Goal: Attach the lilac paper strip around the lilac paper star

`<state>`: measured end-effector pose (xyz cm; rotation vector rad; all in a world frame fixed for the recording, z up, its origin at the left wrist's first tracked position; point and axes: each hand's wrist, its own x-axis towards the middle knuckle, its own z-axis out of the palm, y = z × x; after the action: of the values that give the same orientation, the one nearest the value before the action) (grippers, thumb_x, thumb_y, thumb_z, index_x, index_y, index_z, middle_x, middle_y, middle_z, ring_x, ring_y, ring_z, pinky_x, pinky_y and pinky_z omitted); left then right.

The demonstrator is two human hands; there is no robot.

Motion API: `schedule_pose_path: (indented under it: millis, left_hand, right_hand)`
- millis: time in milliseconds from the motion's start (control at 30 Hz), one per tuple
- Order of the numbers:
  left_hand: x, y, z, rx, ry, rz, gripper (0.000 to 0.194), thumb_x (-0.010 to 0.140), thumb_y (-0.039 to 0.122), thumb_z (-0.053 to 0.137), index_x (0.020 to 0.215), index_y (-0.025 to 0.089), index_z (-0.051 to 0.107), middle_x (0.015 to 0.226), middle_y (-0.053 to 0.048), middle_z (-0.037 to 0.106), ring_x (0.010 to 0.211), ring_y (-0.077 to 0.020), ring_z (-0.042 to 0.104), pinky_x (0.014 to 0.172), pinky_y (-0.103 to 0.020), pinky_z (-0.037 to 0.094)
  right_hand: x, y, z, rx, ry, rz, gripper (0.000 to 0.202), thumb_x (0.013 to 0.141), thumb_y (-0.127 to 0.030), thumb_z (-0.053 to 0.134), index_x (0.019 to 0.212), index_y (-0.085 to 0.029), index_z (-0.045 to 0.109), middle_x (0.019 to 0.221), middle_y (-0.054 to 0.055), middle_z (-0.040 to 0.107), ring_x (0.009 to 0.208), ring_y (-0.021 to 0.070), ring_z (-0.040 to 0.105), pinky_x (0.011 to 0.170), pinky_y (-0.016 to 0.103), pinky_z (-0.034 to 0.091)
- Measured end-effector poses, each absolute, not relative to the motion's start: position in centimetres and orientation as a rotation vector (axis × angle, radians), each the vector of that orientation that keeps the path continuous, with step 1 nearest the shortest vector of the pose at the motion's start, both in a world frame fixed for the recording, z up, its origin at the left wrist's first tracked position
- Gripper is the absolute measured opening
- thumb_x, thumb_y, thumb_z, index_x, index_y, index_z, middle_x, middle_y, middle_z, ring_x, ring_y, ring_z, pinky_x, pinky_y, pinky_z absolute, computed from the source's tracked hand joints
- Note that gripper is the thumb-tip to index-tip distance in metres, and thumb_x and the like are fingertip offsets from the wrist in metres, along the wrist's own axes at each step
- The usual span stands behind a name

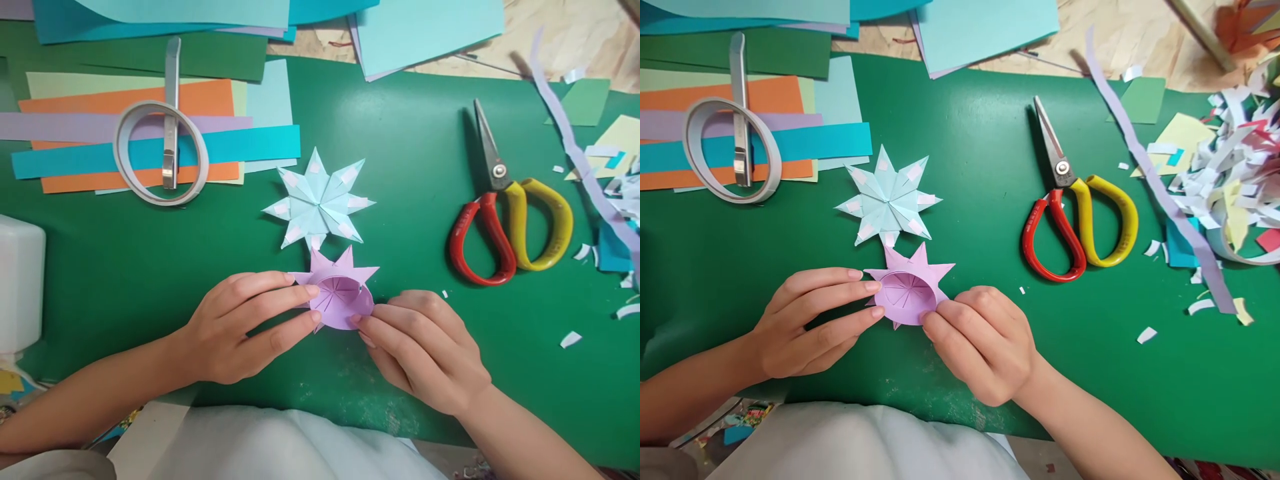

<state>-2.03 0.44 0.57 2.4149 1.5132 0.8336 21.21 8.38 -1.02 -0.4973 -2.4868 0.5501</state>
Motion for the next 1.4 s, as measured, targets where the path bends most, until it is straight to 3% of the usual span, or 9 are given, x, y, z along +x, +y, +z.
schedule_pose_path:
  millis: [133, 333, 567, 800, 1200, 1400]
  left_hand:
    - [-2.0, 0.5, 0.6, 2.416, 1.523, 0.833, 0.014, 0.084, 0.020, 0.068, 0.099, 0.019, 0.069, 0.102, -0.004, 0.072, 0.101, -0.0176, 0.065, 0.084, -0.029, 0.059]
    - [-2.1, 0.3, 0.4, 2.414, 1.523, 0.833, 0.014, 0.086, 0.022, 0.067, 0.099, 0.020, 0.068, 0.105, -0.003, 0.072, 0.104, -0.0167, 0.065, 0.086, -0.028, 0.058]
    - [-2.3, 0.1, 0.1, 2.398, 1.498, 0.847, 0.016, 0.087, 0.019, 0.064, 0.103, 0.020, 0.068, 0.111, -0.004, 0.071, 0.109, -0.0172, 0.064, 0.090, -0.029, 0.058]
    - [-2.4, -0.5, -0.4, 2.315, 1.409, 0.856, 0.026, 0.087, 0.017, 0.063, 0.112, 0.015, 0.064, 0.121, -0.008, 0.066, 0.122, -0.0203, 0.059, 0.097, -0.032, 0.058]
    - [-2.5, -0.4, -0.5, 2.337, 1.395, 0.895, 0.029, 0.083, 0.016, 0.068, 0.112, 0.013, 0.065, 0.120, -0.009, 0.066, 0.122, -0.0230, 0.059, 0.098, -0.035, 0.058]
    - [-2.6, -0.2, -0.4, 2.358, 1.415, 0.855, 0.020, 0.088, 0.017, 0.062, 0.108, 0.016, 0.065, 0.120, -0.006, 0.068, 0.123, -0.0207, 0.059, 0.097, -0.033, 0.058]
  right_hand:
    - [21.3, 8.5, -0.8, -0.577, -2.484, 0.512, 0.009, 0.081, -0.008, 0.064, 0.088, -0.014, 0.064, 0.083, 0.007, 0.062, 0.071, 0.0147, 0.057, 0.058, 0.030, 0.052]
    - [21.4, 8.3, -0.7, -0.661, -2.456, 0.534, 0.016, 0.080, -0.007, 0.066, 0.093, -0.016, 0.068, 0.100, 0.009, 0.063, 0.087, 0.0176, 0.065, 0.068, 0.030, 0.057]
    - [21.4, 8.2, -0.5, -0.676, -2.455, 0.604, 0.019, 0.081, -0.003, 0.063, 0.099, -0.009, 0.066, 0.101, 0.011, 0.067, 0.091, 0.0158, 0.067, 0.077, 0.026, 0.059]
    - [21.4, 7.8, -0.5, -0.732, -2.464, 0.584, 0.027, 0.078, -0.003, 0.067, 0.103, -0.015, 0.067, 0.103, 0.007, 0.070, 0.086, 0.0156, 0.069, 0.072, 0.027, 0.060]
    - [21.2, 8.4, -0.9, -0.666, -2.411, 0.618, 0.020, 0.079, -0.002, 0.065, 0.097, -0.011, 0.066, 0.097, 0.010, 0.069, 0.087, 0.0185, 0.068, 0.071, 0.032, 0.060]
    - [21.4, 8.5, -1.0, -0.635, -2.393, 0.618, 0.029, 0.075, -0.001, 0.068, 0.102, -0.011, 0.067, 0.105, 0.011, 0.070, 0.092, 0.0206, 0.068, 0.073, 0.034, 0.061]
